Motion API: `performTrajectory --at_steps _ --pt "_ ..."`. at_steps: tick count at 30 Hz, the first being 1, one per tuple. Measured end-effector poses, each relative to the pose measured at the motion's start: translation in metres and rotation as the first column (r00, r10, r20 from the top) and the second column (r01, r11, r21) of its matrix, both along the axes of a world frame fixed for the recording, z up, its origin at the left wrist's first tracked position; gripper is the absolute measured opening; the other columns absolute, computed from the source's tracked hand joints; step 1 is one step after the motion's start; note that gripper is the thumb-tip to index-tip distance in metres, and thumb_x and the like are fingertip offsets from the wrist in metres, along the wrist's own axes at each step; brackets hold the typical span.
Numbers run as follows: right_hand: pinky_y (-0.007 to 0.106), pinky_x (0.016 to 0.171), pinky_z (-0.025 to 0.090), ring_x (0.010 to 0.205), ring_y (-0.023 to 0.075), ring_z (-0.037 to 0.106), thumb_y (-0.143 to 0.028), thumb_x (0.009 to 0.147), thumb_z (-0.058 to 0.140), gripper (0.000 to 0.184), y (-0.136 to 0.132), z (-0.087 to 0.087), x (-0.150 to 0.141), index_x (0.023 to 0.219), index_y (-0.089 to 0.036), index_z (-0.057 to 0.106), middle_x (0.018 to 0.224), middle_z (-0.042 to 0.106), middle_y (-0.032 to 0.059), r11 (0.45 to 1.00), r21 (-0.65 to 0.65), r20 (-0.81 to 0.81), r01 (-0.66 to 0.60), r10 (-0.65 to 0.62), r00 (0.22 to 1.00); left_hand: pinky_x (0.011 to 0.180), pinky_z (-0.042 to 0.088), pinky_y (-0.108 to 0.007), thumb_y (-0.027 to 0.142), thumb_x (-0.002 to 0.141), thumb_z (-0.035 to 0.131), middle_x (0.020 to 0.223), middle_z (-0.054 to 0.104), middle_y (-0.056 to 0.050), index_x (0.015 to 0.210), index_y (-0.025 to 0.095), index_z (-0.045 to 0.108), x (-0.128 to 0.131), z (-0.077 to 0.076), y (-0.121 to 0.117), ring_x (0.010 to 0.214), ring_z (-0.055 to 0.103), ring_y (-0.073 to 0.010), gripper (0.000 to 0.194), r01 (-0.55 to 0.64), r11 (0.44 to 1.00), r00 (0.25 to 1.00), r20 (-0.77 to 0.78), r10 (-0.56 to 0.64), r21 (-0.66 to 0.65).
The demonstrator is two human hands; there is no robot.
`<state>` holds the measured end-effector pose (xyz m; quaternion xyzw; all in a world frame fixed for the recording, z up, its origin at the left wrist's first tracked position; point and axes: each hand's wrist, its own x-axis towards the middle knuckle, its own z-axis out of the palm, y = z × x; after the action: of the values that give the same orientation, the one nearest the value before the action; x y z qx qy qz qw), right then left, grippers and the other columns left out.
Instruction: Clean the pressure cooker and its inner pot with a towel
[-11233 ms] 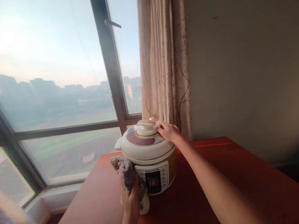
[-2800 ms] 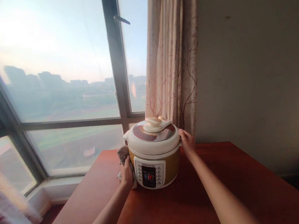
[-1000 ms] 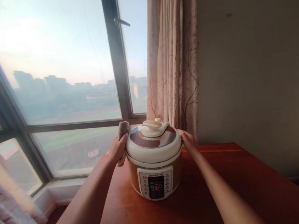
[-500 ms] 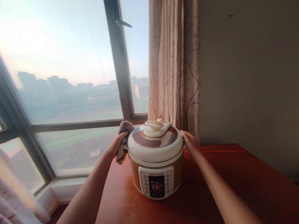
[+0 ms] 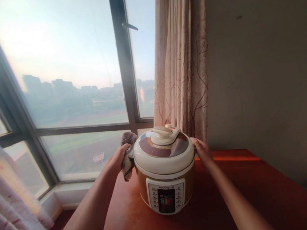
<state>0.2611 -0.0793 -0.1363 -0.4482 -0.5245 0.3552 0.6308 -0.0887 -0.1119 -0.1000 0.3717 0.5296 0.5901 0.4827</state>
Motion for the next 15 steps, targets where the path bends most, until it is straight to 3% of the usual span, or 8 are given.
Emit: performTrajectory --at_steps 5,9,12,15 --pt "0.038 0.092 0.050 0.110 0.0333 0.065 -0.063 0.080 0.062 0.052 -0.001 0.006 -0.001 0.102 -0.020 0.079 0.107 0.077 0.0075 0.995 0.008 0.030 -0.099 0.098 0.995 0.036 0.039 -0.029 0.035 0.068 0.066 0.043 0.052 0.002 0.062 0.021 0.054 0.001 -0.004 -0.035 0.034 0.049 -0.0172 0.019 -0.082 0.996 0.996 0.035 0.081 0.038" --pt "0.039 0.093 0.050 0.106 0.0317 0.066 -0.061 0.083 0.059 0.050 0.002 0.008 -0.001 0.106 -0.021 0.078 0.107 0.077 0.0063 0.985 0.012 0.049 -0.174 0.173 0.984 0.039 0.041 -0.029 0.044 0.070 0.067 0.046 0.055 0.004 0.070 0.021 0.057 0.005 -0.018 -0.059 0.037 0.051 -0.0170 0.026 -0.145 0.985 0.980 0.147 0.131 0.090" --pt "0.038 0.090 0.050 0.102 0.0312 0.067 -0.061 0.082 0.059 0.050 0.006 0.007 0.000 0.104 -0.020 0.078 0.104 0.078 0.0061 0.984 0.007 0.061 -0.177 0.176 0.983 0.055 0.051 -0.030 0.051 0.068 0.068 0.059 0.066 0.001 0.077 0.019 0.060 0.008 -0.033 -0.058 0.056 0.063 -0.0193 0.033 -0.179 0.974 0.950 0.282 0.134 0.140" --pt "0.037 0.088 0.050 0.101 0.0310 0.067 -0.061 0.083 0.058 0.050 0.009 0.006 0.001 0.102 -0.019 0.078 0.102 0.078 0.0066 0.989 0.004 0.068 -0.149 0.148 0.987 0.073 0.054 -0.034 0.052 0.065 0.072 0.072 0.073 -0.003 0.082 0.017 0.067 0.012 -0.046 -0.044 0.081 0.070 -0.0266 0.039 -0.130 0.976 0.925 0.377 0.055 0.176"
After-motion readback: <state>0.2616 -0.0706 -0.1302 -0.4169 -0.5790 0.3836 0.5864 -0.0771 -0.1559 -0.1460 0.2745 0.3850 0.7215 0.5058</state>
